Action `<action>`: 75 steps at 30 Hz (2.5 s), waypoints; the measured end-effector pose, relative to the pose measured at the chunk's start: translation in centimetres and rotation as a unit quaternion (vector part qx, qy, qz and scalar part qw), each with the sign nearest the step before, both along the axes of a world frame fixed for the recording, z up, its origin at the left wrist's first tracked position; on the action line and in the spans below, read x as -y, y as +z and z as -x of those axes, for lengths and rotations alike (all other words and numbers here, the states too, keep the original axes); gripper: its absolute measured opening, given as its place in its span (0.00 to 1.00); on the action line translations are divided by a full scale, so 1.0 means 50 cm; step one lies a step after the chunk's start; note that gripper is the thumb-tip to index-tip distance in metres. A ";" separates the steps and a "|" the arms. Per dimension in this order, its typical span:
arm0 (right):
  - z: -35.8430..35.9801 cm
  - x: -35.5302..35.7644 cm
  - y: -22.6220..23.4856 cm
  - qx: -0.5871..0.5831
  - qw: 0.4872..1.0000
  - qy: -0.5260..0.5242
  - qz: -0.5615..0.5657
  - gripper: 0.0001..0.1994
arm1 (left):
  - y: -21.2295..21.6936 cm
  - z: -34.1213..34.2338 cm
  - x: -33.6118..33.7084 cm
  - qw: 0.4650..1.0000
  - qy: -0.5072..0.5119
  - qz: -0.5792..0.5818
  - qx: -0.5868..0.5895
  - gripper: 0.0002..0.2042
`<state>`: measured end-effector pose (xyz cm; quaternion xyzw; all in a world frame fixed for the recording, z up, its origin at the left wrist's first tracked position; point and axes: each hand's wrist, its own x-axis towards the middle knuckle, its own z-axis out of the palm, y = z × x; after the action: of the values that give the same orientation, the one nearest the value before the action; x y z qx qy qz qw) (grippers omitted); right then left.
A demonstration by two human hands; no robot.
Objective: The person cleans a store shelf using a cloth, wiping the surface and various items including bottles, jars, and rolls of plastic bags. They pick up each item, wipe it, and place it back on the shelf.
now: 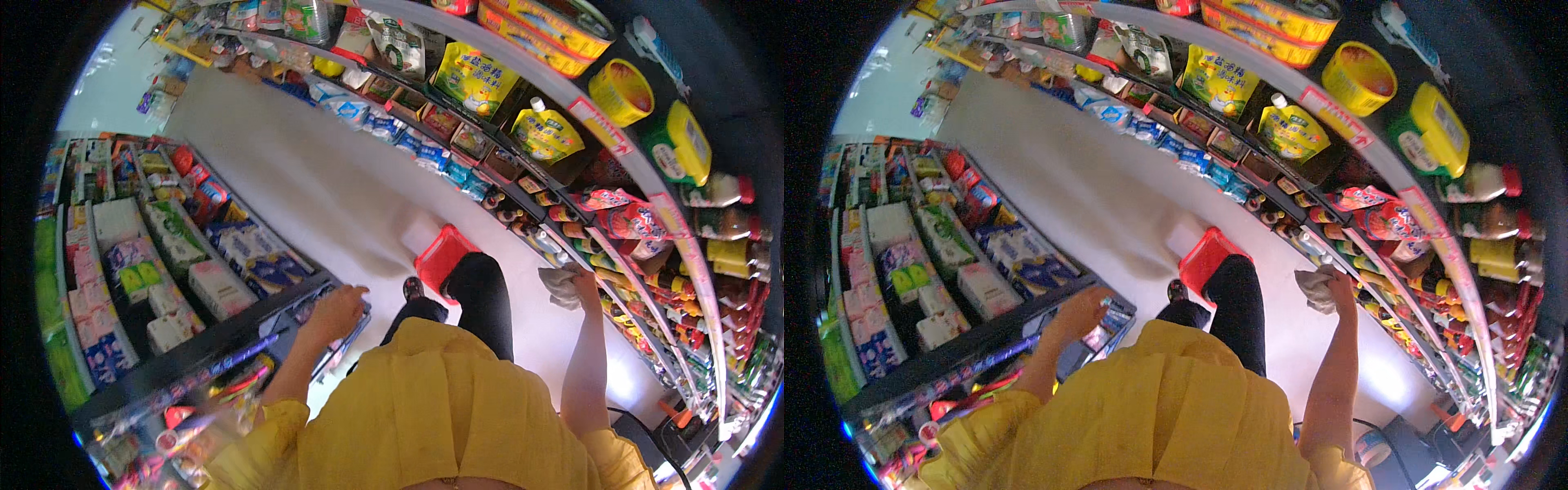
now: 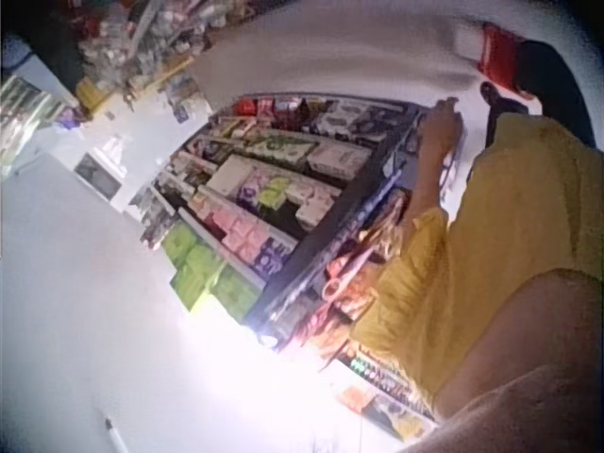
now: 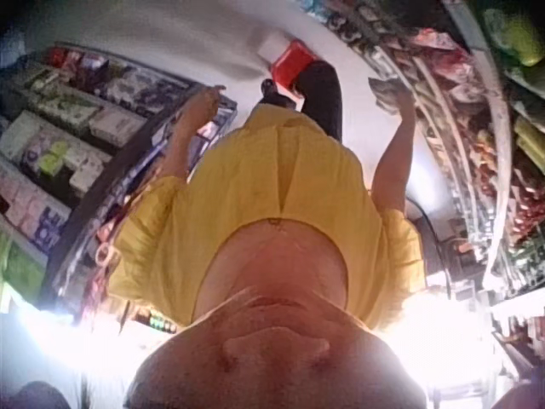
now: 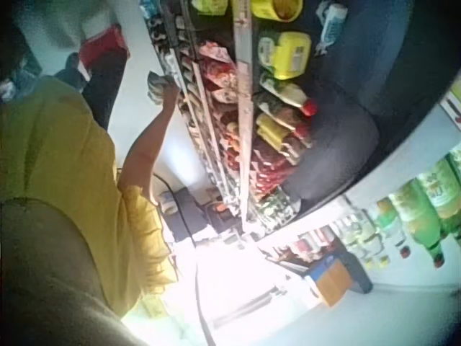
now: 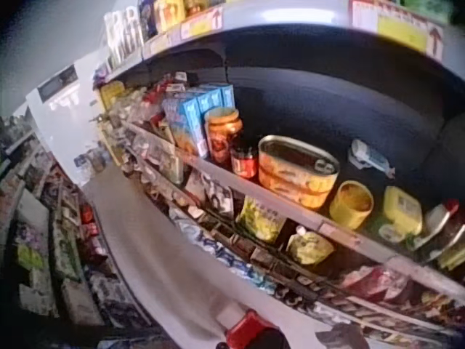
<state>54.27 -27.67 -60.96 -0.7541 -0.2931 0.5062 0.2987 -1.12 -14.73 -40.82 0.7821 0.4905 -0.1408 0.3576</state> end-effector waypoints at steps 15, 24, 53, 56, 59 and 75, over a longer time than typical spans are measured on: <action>0.191 0.381 -0.268 -0.045 0.964 -0.263 -0.022 0.10 | -0.655 0.225 0.228 0.942 0.219 0.131 0.217 0.12; 0.247 0.315 -0.133 0.042 0.978 -0.105 -0.175 0.12 | -0.792 0.398 0.366 0.789 0.480 0.286 0.254 0.11; 0.490 0.149 -0.226 -0.162 0.970 -0.167 -0.072 0.14 | -0.797 0.471 0.331 0.896 0.425 0.081 0.096 0.16; 0.500 0.085 -0.208 -0.102 0.989 -0.018 -0.109 0.15 | -0.857 0.547 0.376 0.926 0.362 0.038 0.103 0.16; 0.513 0.024 -0.232 -0.127 0.986 -0.090 -0.062 0.16 | -0.740 0.497 0.306 0.831 0.500 0.135 0.206 0.14; 0.563 -0.214 -0.274 -0.089 0.995 -0.010 -0.035 0.14 | -0.723 0.560 0.020 0.846 0.448 0.111 0.266 0.16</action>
<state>26.13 -16.95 -74.65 -0.6978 -0.2754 0.5581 0.3546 -29.14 -15.74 -76.95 0.4399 0.6550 0.1943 0.5829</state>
